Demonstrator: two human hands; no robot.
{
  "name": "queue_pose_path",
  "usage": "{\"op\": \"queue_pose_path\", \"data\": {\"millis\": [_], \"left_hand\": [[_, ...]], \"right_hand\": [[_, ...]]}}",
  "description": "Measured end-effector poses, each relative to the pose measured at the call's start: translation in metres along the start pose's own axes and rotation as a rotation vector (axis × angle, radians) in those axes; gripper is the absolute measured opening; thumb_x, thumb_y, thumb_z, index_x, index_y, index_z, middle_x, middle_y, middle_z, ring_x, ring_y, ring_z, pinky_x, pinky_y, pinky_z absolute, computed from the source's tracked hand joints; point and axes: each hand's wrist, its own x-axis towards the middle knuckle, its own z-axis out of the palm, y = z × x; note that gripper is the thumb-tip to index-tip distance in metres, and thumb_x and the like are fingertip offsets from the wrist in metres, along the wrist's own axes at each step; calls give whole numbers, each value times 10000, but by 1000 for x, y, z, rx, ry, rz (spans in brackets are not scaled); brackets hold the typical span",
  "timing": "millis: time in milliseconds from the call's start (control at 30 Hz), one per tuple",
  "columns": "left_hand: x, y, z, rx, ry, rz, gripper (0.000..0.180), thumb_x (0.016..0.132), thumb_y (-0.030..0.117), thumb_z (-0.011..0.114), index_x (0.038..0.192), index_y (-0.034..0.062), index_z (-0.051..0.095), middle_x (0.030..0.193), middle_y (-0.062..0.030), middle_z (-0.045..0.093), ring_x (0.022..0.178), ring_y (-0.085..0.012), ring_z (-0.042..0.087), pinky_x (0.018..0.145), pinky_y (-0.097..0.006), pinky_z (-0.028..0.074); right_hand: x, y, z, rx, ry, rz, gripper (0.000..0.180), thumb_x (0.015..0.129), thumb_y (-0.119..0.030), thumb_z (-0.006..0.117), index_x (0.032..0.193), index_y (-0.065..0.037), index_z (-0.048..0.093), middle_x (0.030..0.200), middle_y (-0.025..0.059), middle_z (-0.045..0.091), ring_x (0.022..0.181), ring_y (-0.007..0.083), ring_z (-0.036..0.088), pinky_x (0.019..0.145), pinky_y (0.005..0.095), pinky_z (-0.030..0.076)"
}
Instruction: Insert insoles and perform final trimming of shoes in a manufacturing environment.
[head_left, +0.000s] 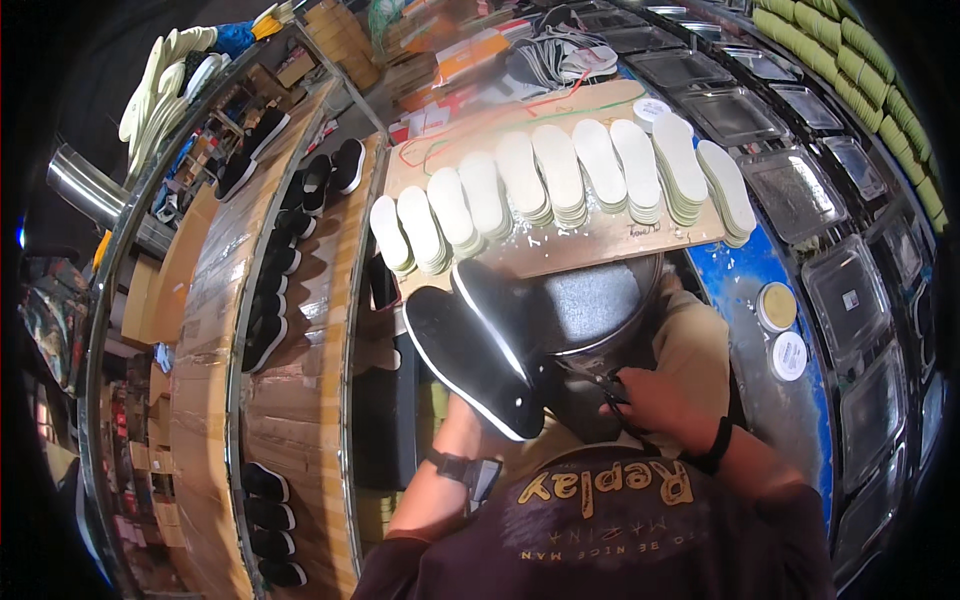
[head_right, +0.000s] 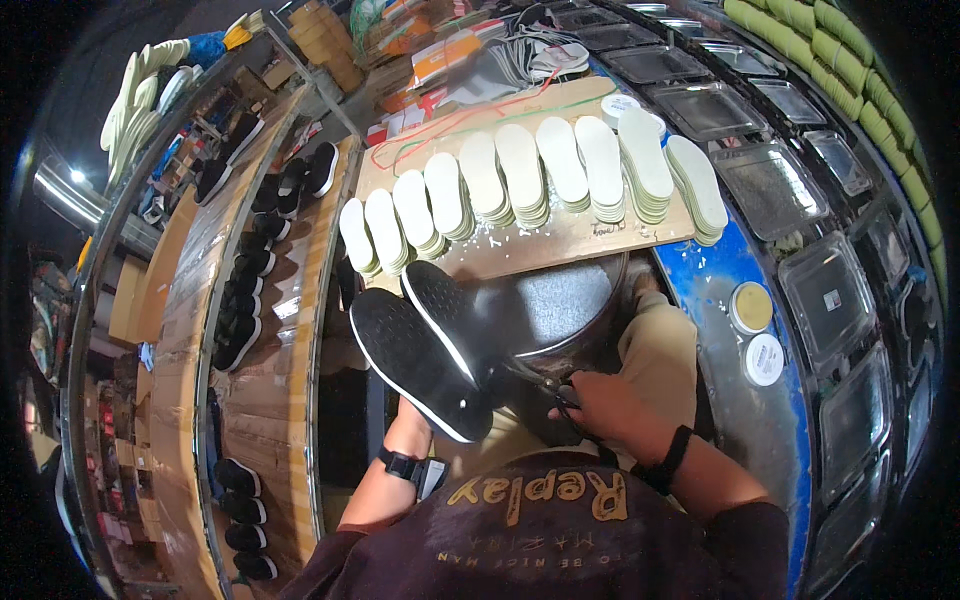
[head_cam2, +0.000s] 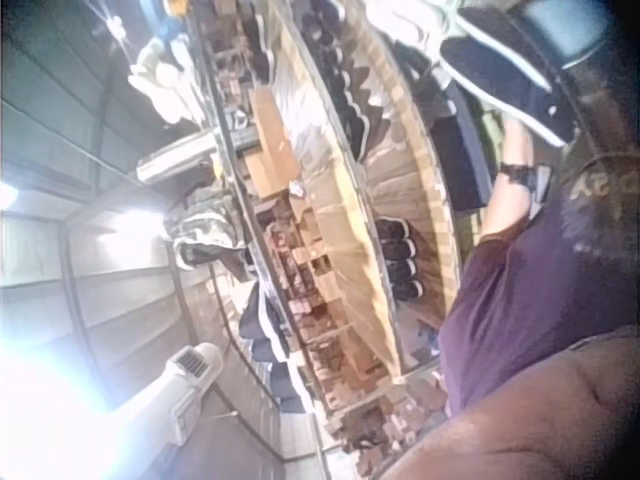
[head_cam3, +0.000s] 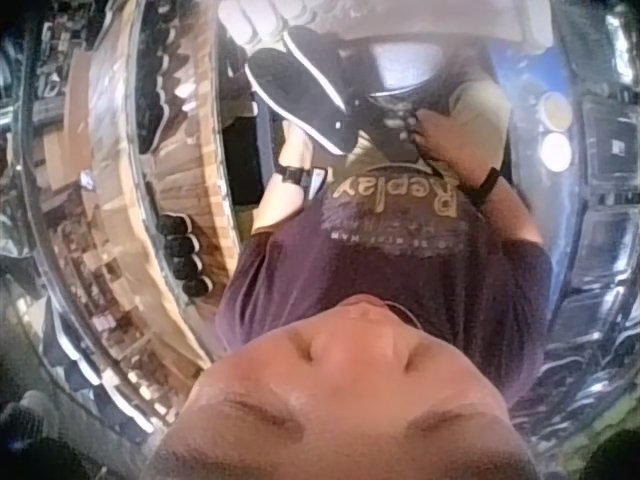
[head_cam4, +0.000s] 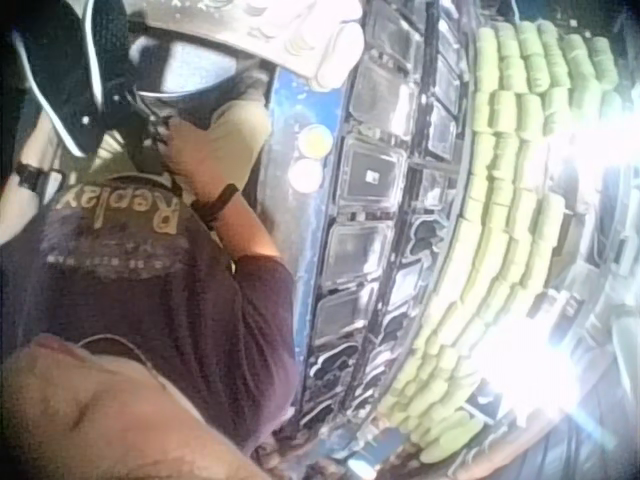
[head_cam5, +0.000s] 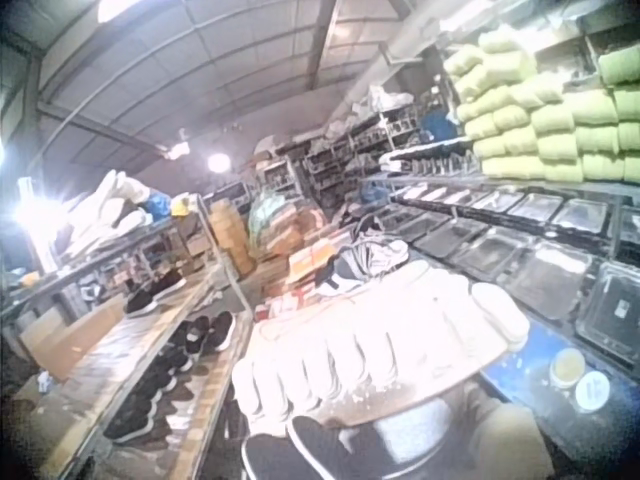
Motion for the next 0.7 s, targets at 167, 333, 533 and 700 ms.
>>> {"op": "queue_pose_path", "data": {"millis": [167,333,533,700], "left_hand": [[9,-16,-4,120,-190,121,221,994,216,476,1085,54,597,986,-75,635,860,-184,633,721,-274,545],[31,-39,-31,24,69,-53,213,971,197,528,1054,17,607,920,-79,631,788,-174,624,662,-288,538],[24,-33,6,-55,163,-127,260,965,196,531,1088,-25,587,918,-116,639,760,-215,640,656,-320,551],[37,-35,-2,114,240,-98,252,943,166,564,1067,-48,611,917,-124,669,725,-217,659,633,-318,553]], "right_hand": [[5,-4,7,-20,17,-77,564,780,-567,676,860,-17,585,783,195,636,768,398,632,687,485,484],[6,-2,1,-68,-85,-4,583,788,-603,638,880,-29,598,798,184,647,784,386,642,689,481,489],[4,-10,-3,-103,-82,-110,568,798,-591,639,857,-27,603,783,190,648,776,389,645,669,466,495],[-1,10,-8,-83,14,-26,536,762,-543,701,826,-20,604,742,193,634,739,404,632,657,464,484]]}}
